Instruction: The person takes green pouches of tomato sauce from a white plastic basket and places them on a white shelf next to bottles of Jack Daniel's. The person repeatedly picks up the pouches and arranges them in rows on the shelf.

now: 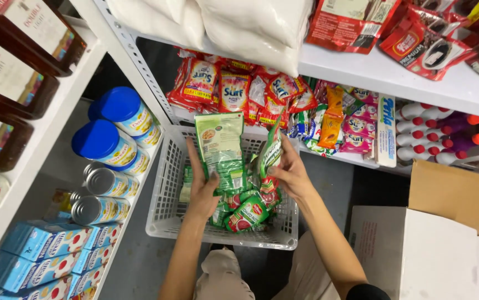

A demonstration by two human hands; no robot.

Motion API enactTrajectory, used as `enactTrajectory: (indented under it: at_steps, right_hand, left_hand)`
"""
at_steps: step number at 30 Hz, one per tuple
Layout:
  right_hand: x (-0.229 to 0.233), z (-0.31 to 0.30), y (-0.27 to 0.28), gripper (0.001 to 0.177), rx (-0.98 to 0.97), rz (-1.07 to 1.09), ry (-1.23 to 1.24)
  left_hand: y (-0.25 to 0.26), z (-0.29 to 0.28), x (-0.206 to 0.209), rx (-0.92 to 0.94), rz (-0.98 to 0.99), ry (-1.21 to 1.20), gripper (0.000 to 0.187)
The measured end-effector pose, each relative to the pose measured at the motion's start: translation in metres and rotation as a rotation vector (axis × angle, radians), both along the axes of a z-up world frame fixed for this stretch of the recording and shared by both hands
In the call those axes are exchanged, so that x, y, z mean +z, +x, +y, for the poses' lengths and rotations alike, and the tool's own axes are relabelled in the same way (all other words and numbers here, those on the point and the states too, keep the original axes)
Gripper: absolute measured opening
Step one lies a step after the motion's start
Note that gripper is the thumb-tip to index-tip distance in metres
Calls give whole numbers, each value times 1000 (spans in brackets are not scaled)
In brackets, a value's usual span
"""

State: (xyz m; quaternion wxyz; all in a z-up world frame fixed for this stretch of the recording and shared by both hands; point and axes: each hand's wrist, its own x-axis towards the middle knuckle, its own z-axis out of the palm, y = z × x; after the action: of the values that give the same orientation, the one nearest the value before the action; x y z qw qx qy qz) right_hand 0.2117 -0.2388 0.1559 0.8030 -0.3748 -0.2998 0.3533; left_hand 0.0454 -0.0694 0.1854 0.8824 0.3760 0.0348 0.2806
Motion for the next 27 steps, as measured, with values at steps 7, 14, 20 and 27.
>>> enactTrajectory:
  at_steps: [7, 14, 20, 27]
  right_hand:
    - [54, 11, 0, 42, -104, -45, -191]
    - [140, 21, -1, 20, -178, -394, -379]
    - [234, 32, 15, 13, -281, -605, -381]
    - [335, 40, 27, 12, -456, -794, -366]
  left_hand:
    - [11, 10, -7, 78, 102, 192, 65]
    - [29, 23, 34, 202, 98, 66, 39]
    - [51, 52, 73, 253, -33, 65, 32]
    - [85, 64, 181, 322, -227, 336, 32]
